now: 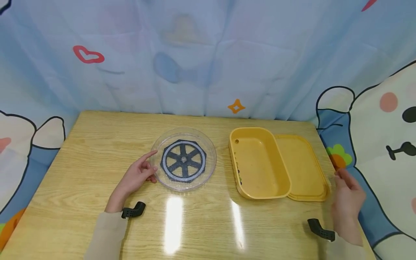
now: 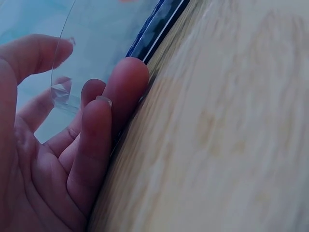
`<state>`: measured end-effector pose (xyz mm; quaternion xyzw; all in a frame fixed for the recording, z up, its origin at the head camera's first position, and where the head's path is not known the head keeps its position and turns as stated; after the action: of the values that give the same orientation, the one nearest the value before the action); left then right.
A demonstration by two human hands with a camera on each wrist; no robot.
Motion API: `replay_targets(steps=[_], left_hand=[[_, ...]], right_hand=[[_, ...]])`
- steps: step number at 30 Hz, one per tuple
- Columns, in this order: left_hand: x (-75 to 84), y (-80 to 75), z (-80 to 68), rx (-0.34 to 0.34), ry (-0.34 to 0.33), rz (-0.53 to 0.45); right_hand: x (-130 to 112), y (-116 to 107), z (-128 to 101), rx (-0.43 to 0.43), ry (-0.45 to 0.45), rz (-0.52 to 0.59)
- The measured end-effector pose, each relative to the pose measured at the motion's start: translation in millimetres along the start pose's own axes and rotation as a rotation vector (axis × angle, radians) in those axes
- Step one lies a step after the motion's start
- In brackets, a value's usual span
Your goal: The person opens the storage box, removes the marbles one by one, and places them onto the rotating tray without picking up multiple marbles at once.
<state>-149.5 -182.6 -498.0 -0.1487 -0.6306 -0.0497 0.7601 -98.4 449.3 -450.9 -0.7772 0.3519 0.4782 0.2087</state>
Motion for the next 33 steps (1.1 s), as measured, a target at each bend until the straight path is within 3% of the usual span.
replay_targets(steps=[6,14,21,24,27,33], left_hand=[[-1.1,1.2,2.1,-0.004,0.001,-0.023],[-0.8,3.0,2.8,0.001,-0.014,-0.027],[0.7,-0.6,2.9,0.005,-0.010,-0.012],[1.3,-0.6,2.7,0.005,-0.004,-0.013],[0.9,0.6,1.8,0.005,-0.001,-0.019],[0.7,0.4,1.7,0.006,0.006,-0.016]], right_hand=[[-23,28,-20,-0.059,-0.135,-0.061],[-41,97,-62,-0.261,-0.402,-0.526],[-47,153,-85,-0.374,-0.555,-0.792],[-45,174,-88,-0.419,-0.624,-0.852],[-39,189,-87,-0.464,-0.650,-0.859],[-25,214,-75,-0.541,-0.570,-0.856]])
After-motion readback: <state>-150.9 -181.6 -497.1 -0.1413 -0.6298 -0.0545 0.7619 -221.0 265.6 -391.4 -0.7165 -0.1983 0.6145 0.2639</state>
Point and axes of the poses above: each hand's wrist, its own z-axis towards the middle knuckle, its own y-axis out of the palm, x = y × z, the point moved 5 cm from there along z, towards the middle knuckle, and after that the axes turned 15 degrees about y, right-handed, at the moved point
